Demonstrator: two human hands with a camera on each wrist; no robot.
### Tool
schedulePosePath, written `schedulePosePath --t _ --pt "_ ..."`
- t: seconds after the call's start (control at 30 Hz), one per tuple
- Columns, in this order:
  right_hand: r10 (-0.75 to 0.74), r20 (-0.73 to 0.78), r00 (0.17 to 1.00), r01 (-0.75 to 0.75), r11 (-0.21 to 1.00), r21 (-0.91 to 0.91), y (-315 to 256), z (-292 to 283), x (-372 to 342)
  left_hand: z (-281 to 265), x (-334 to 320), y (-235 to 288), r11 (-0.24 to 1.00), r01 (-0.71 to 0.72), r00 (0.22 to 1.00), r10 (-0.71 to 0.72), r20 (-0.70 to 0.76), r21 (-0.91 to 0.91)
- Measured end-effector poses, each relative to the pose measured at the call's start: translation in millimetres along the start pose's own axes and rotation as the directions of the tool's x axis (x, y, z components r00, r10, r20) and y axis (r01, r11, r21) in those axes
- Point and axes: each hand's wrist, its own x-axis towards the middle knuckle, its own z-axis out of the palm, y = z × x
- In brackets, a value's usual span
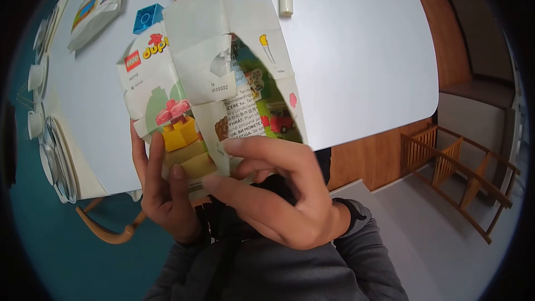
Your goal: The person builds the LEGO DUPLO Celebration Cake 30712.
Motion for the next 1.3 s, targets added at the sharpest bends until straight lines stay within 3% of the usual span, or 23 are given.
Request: schedulePosePath --t 0.07,0.1,0.17,0.3,0.37,0.43,0.5,0.6,0.83,0.9,1.03,1.1,1.17,1.23,1.3 --pt "-0.04 -0.195 0.98 0.054 0.996 0.067 2 -1 -1 0 3 1 0.998 -0.051 0.999 0.051 -0.003 -0.034" --pt "-0.038 -0.194 0.98 0.052 0.996 0.067 4 -2 -2 1 4 2 0.998 -0.049 0.999 0.049 -0.003 -0.034" --pt "-0.122 -0.356 0.926 0.158 0.985 0.074 9 -8 -4 3 5 5 0.997 -0.044 0.999 0.044 0.003 -0.059" --pt "-0.097 -0.356 0.93 0.09 0.995 -0.036 11 -29 -16 6 10 13 0.996 -0.089 0.994 0.087 0.061 0.027" --pt "-0.084 -0.491 0.867 0.056 0.996 -0.071 15 -35 -21 7 12 13 0.979 -0.175 0.978 0.162 0.129 0.1" --pt "-0.047 -0.524 0.851 -0.005 0.995 -0.097 15 -40 -26 10 13 13 0.971 -0.204 0.974 0.188 0.127 0.128" --pt "0.043 -0.588 0.808 -0.164 0.974 -0.154 20 -45 -31 9 13 13 0.978 -0.158 0.976 0.133 0.174 0.135" --pt "0.083 -0.612 0.787 -0.229 0.959 -0.165 32 -55 -37 16 14 4 0.987 -0.159 0.976 0.155 0.151 0.014" --pt "0.252 -0.655 0.712 -0.416 0.903 -0.106 47 -76 -40 5 13 7 0.998 -0.051 0.973 0.044 0.228 0.021" --pt "0.388 -0.622 0.68 -0.522 0.852 -0.039 50 -82 -45 9 14 4 0.986 -0.165 0.959 0.166 0.23 -0.021" --pt "0.331 -0.633 0.7 -0.482 0.872 -0.078 49 -78 -41 5 12 12 0.987 -0.159 0.946 0.152 0.287 0.003" --pt "0.224 -0.499 0.837 -0.422 0.846 -0.327 49 -78 -40 -1 11 16 0.841 -0.356 0.863 0.13 0.488 0.408" --pt "0.191 -0.489 0.851 -0.398 0.841 -0.365 43 -70 -33 5 9 17 0.82 -0.379 0.86 0.141 0.491 0.428" --pt "0.129 -0.264 0.956 -0.233 0.88 -0.414 37 -67 -28 8 9 15 0.796 -0.406 0.855 0.158 0.494 0.449" --pt "0.133 -0.246 0.96 -0.225 0.889 -0.398 30 -61 -19 9 10 8 0.841 -0.364 0.899 0.204 0.388 0.401"
